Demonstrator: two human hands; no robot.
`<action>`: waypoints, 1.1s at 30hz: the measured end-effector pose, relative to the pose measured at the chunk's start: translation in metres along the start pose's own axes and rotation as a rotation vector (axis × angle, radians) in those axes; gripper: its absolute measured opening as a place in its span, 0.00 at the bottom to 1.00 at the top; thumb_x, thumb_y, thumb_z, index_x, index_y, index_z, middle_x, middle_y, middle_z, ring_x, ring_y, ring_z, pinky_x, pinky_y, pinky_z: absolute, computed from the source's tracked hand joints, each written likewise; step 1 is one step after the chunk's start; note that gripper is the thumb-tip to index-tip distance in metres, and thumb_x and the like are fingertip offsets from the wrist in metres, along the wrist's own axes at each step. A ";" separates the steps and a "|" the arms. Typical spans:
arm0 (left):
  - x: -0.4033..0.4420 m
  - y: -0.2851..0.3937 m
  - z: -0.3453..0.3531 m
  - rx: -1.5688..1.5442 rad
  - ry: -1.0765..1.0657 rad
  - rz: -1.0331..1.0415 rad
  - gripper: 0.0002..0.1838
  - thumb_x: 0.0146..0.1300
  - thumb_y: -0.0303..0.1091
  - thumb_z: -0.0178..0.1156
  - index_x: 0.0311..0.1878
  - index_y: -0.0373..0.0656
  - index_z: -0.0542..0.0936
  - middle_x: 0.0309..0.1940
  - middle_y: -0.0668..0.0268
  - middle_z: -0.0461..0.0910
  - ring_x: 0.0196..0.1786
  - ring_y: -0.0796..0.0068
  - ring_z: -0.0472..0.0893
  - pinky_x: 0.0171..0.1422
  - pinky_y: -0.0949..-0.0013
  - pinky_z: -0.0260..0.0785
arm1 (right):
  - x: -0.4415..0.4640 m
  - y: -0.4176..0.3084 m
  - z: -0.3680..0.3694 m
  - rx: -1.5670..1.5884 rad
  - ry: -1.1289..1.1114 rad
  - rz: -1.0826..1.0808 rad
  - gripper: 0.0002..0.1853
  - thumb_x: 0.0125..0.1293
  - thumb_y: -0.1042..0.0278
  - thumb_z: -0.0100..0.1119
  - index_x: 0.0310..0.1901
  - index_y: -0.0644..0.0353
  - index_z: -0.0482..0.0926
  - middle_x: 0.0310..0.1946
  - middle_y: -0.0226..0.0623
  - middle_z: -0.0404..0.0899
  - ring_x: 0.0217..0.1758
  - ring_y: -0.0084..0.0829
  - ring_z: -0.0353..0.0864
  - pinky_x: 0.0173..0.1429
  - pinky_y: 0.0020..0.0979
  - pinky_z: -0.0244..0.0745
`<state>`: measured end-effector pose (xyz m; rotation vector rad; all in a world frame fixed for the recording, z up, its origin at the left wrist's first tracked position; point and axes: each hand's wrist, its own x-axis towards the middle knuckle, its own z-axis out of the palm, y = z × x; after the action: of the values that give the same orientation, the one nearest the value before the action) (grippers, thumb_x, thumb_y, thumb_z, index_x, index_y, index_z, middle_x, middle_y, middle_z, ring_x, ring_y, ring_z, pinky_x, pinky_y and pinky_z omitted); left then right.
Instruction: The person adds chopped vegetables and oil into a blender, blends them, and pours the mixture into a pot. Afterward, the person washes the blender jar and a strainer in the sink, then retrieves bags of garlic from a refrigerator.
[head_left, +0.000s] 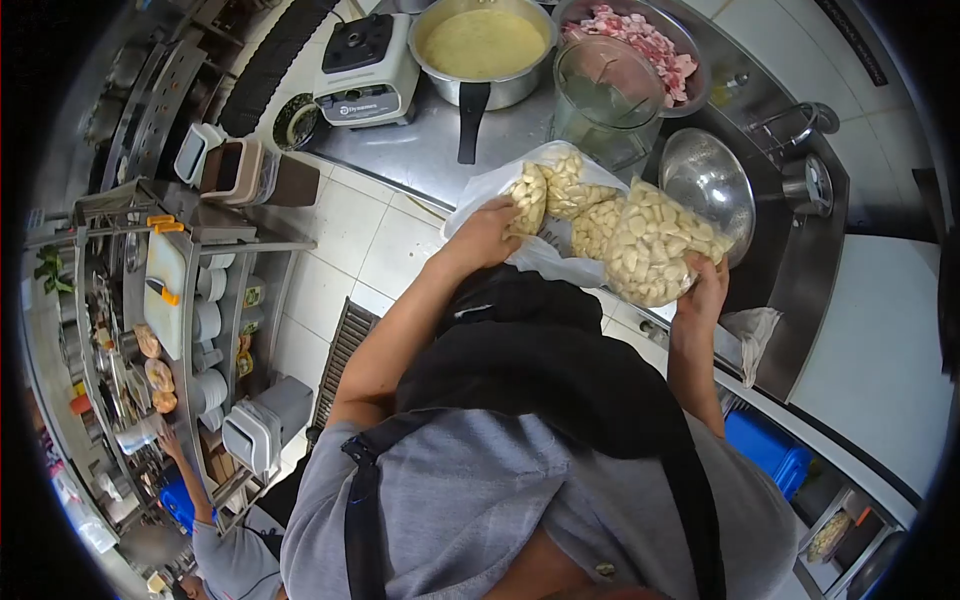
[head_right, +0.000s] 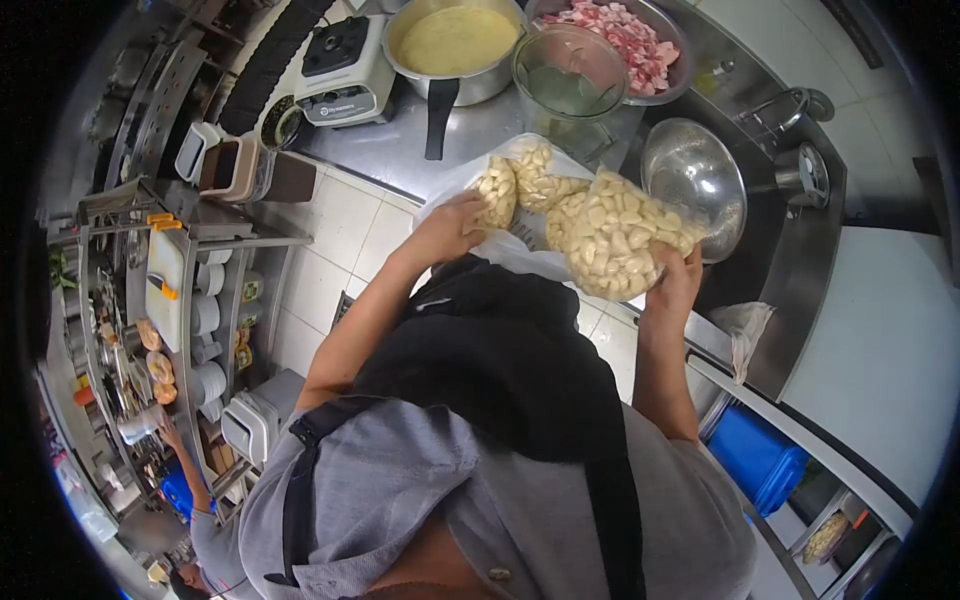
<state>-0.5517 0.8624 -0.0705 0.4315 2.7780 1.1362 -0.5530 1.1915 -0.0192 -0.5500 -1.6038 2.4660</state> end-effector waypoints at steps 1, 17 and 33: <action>0.003 0.000 0.003 -0.012 0.003 -0.050 0.27 0.56 0.38 0.64 0.59 0.38 0.75 0.58 0.49 0.73 0.62 0.52 0.72 0.65 0.63 0.66 | -0.007 0.001 0.002 0.038 0.008 0.008 0.29 0.49 0.82 0.56 0.58 0.71 0.67 0.52 0.46 0.76 0.54 0.37 0.79 0.59 0.33 0.74; 0.042 0.075 -0.001 -0.335 -0.149 -0.453 0.55 0.43 0.54 0.66 0.73 0.39 0.55 0.63 0.40 0.67 0.66 0.49 0.68 0.69 0.62 0.59 | -0.027 0.025 0.089 -0.853 -0.317 -0.194 0.28 0.46 0.67 0.66 0.50 0.62 0.69 0.40 0.50 0.80 0.44 0.46 0.82 0.50 0.39 0.75; 0.031 0.051 -0.001 -0.637 -0.194 -0.518 0.51 0.45 0.39 0.64 0.74 0.44 0.53 0.65 0.47 0.67 0.67 0.57 0.68 0.69 0.66 0.60 | -0.011 0.046 0.069 -0.498 -0.421 0.019 0.26 0.48 0.79 0.55 0.54 0.63 0.69 0.47 0.37 0.73 0.50 0.26 0.74 0.55 0.26 0.69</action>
<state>-0.5701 0.9060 -0.0336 -0.2208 2.0155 1.6051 -0.5660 1.1099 -0.0332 -0.0897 -2.4093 2.2923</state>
